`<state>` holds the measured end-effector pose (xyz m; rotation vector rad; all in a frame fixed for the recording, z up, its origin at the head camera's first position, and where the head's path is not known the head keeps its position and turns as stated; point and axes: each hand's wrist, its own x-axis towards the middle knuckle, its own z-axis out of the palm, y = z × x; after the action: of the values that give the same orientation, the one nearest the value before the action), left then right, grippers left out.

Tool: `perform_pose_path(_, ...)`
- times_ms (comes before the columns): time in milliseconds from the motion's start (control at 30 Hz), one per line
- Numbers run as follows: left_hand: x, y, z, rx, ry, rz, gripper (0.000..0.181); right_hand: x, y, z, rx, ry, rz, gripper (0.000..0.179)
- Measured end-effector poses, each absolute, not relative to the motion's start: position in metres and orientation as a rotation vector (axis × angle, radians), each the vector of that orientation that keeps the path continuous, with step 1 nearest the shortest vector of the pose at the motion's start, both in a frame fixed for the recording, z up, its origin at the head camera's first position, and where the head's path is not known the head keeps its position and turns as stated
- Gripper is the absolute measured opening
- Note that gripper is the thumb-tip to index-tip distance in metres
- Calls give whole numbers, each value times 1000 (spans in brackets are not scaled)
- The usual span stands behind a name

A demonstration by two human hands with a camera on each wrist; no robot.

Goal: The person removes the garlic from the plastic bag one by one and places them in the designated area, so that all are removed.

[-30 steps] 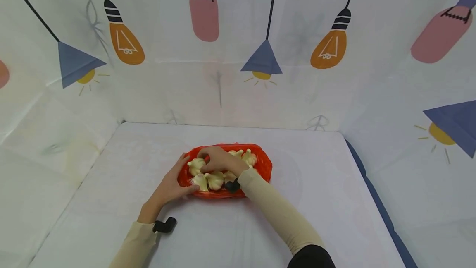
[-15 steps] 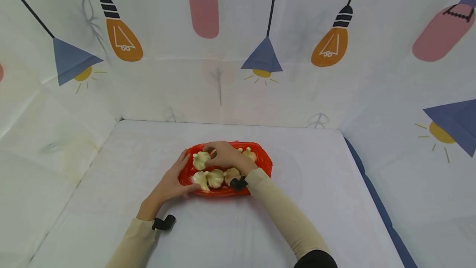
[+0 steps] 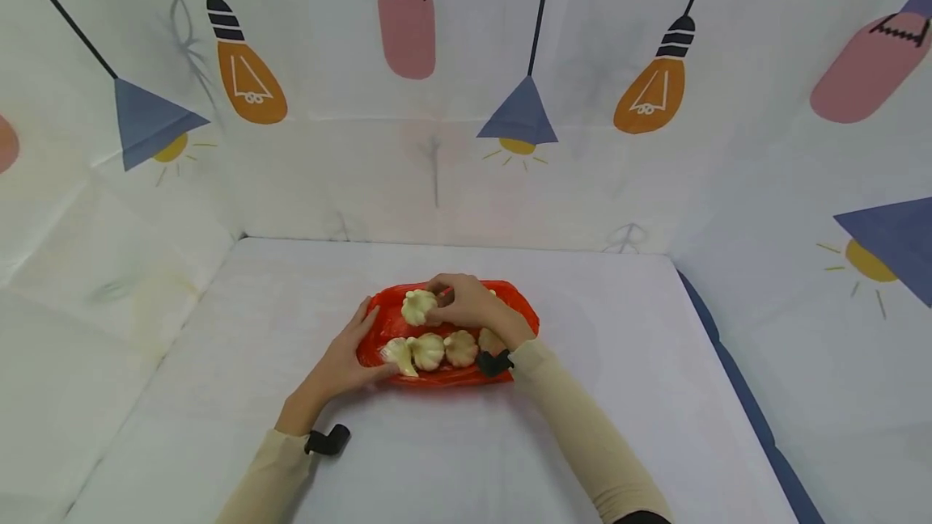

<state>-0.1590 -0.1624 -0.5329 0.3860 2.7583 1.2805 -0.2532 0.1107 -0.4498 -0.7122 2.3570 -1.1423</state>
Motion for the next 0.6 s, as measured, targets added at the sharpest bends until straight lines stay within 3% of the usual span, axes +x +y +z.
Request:
perform_pose_path(200,-158,-167,-534,346,2770,1270,120,-254,126,-456,-762,2417,-1206,43)
perform_pose_path(600,-158,-166,-536,343,2763,1281,121,-252,170,-451,-610,2479,-1289,47)
